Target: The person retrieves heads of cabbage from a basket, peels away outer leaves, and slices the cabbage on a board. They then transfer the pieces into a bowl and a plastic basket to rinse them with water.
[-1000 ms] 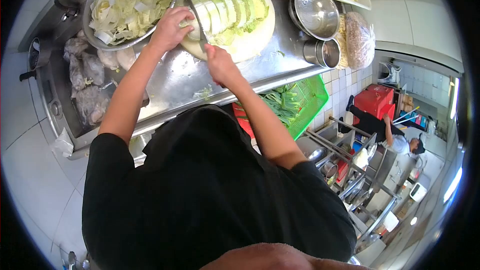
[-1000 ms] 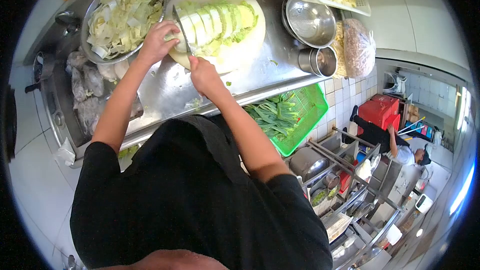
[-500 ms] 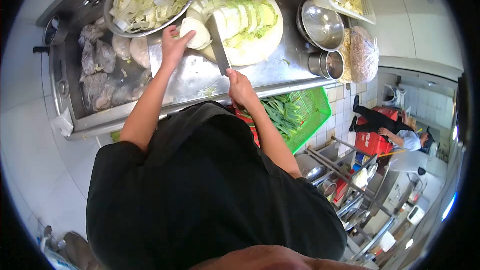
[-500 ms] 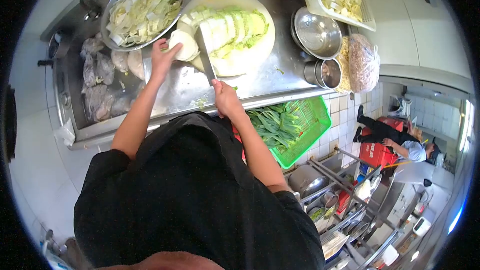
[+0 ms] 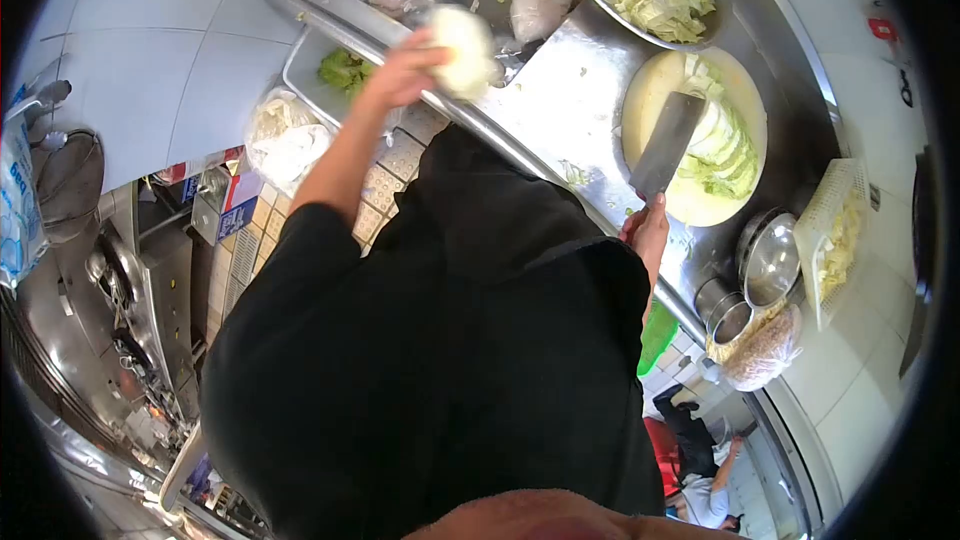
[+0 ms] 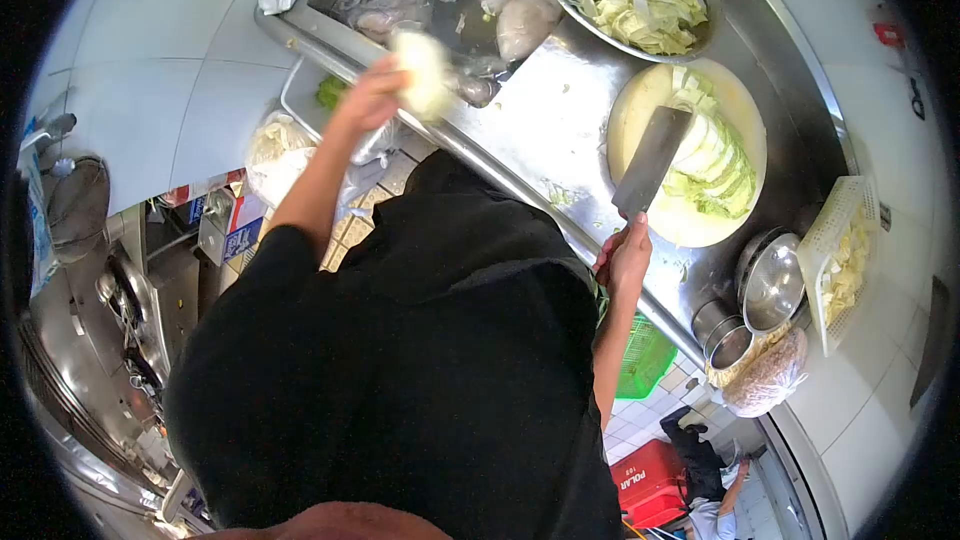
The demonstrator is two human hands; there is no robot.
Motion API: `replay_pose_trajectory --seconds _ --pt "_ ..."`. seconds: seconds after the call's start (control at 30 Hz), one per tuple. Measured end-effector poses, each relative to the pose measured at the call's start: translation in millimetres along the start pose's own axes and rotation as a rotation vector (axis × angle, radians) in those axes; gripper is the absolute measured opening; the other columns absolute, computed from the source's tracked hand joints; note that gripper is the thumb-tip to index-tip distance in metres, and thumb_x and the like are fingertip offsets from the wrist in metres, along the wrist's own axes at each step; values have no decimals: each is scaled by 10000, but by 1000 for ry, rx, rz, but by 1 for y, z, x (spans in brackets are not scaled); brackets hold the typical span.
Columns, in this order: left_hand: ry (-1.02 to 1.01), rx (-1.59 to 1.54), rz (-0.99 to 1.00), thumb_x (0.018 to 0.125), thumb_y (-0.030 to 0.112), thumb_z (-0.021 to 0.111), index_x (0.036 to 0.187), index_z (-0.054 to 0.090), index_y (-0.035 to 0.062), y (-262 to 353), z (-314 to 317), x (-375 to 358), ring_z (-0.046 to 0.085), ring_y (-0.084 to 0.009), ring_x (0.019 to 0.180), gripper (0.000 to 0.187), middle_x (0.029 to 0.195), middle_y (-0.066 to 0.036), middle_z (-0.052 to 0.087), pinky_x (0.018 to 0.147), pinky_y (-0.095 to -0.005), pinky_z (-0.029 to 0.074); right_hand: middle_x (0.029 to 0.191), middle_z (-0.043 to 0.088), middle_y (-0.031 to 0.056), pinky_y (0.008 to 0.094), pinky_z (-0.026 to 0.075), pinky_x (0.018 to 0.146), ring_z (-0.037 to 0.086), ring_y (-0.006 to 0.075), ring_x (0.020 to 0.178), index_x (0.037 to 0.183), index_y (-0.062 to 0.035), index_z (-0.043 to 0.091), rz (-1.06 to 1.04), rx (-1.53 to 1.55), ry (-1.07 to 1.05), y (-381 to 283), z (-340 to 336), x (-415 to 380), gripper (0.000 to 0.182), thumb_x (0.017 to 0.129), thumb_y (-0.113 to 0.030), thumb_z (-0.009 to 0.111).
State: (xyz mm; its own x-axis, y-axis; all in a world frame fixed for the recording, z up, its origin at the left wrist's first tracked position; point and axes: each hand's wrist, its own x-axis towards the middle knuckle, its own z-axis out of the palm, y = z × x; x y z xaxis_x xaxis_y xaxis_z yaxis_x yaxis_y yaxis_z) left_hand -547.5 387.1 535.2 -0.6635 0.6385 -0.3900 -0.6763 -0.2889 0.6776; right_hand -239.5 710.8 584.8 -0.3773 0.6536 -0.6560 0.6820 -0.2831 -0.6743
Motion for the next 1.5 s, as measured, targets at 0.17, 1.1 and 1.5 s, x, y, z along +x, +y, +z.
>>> replay_pose_trajectory --seconds 0.17,1.1,1.5 --pt "402 103 120 947 184 624 1341 523 49 53 -213 -128 596 -238 1160 429 1293 -107 598 997 -406 497 459 402 35 328 332 345 416 187 352 666 -64 532 10 -38 -12 28 -9 27 671 996 -612 327" --pt "-537 1608 462 637 513 872 1527 197 -48 -146 267 156 236 -430 1460 1251 1548 -295 275 1216 -495 171 1178 667 222 479 497 947 636 416 1075 1384 -142 555 86 -498 766 125 -138 68 581 832 -276 681" --pt "-494 1483 481 620 508 880 1539 -44 -35 -187 299 182 74 -453 1490 1411 1570 -333 95 1226 -544 56 1397 483 295 436 351 1112 481 381 1295 1348 46 552 -622 -64 719 -22 -141 193 809 824 -541 736"
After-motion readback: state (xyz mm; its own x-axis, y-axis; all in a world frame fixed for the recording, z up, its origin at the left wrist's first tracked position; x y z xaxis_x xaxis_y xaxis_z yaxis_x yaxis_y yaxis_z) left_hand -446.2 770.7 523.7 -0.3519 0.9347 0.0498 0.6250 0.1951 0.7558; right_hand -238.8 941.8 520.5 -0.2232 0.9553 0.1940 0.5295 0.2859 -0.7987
